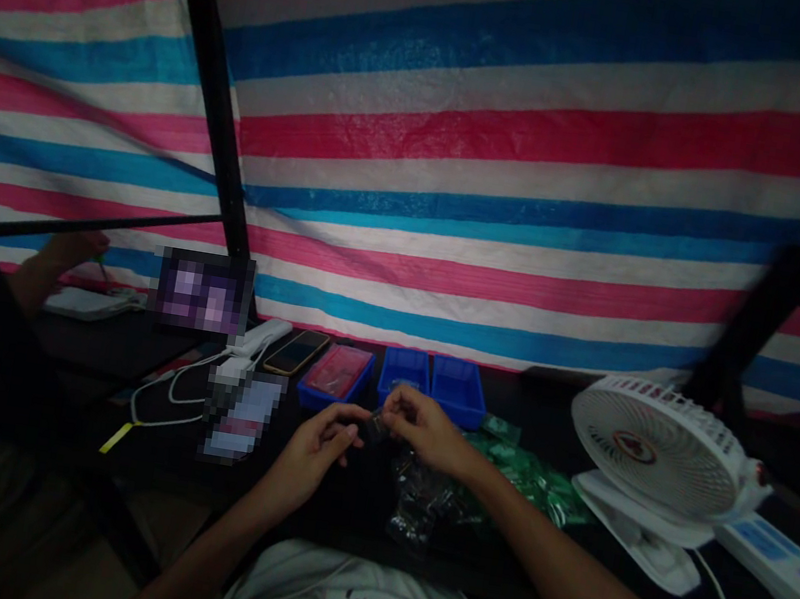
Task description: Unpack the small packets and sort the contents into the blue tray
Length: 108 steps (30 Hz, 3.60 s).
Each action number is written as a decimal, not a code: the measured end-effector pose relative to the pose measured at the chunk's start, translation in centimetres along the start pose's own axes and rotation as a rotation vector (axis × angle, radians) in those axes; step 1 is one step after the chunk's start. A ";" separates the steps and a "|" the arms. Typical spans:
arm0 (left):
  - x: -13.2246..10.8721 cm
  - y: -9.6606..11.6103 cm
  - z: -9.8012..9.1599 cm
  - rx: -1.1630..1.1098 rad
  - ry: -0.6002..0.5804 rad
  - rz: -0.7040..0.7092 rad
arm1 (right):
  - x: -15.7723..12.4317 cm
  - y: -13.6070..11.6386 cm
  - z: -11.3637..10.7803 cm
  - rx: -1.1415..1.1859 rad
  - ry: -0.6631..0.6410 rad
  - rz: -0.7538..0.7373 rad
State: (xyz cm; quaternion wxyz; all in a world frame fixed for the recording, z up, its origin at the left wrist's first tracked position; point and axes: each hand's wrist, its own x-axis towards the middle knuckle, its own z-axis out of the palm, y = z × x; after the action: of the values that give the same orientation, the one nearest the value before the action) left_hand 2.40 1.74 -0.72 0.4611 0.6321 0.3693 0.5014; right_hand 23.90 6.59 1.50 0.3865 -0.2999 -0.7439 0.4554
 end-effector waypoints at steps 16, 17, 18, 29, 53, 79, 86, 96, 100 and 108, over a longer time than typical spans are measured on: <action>0.0 0.6 -0.1 0.036 -0.024 0.056 | 0.2 -0.1 0.1 0.148 -0.004 0.044; -0.1 0.6 -0.1 0.037 -0.025 0.053 | 0.2 -0.1 0.1 0.125 -0.005 0.031; -0.1 0.6 0.0 0.039 -0.027 0.048 | 0.1 -0.2 0.0 0.106 -0.002 0.024; -0.3 1.0 0.2 0.021 -0.041 0.034 | 0.0 -0.3 -0.1 0.011 -0.003 0.009; -0.5 0.9 0.1 0.090 -0.092 0.018 | 0.4 0.6 -0.2 0.063 0.061 -0.024; -0.5 0.8 0.0 0.106 -0.095 0.046 | 0.3 -0.4 -0.1 0.014 0.089 -0.007; -0.5 0.8 0.0 0.082 -0.091 0.050 | 0.2 -0.3 -0.2 -0.029 0.091 -0.025; -0.4 1.1 0.0 0.071 -0.061 0.052 | 0.3 -0.1 -0.3 -0.044 0.084 -0.039; -0.4 1.3 0.2 0.032 -0.044 0.043 | 0.2 -0.2 -0.3 -0.066 0.077 -0.048; -0.3 1.1 0.1 -0.003 -0.023 0.038 | 0.2 -0.4 -0.3 -0.107 0.075 -0.088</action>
State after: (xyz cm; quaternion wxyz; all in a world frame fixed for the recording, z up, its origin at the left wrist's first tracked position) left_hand 2.46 1.12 0.23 0.4565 0.6440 0.3512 0.5035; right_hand 23.99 6.73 2.03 0.4169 -0.3041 -0.7646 0.3860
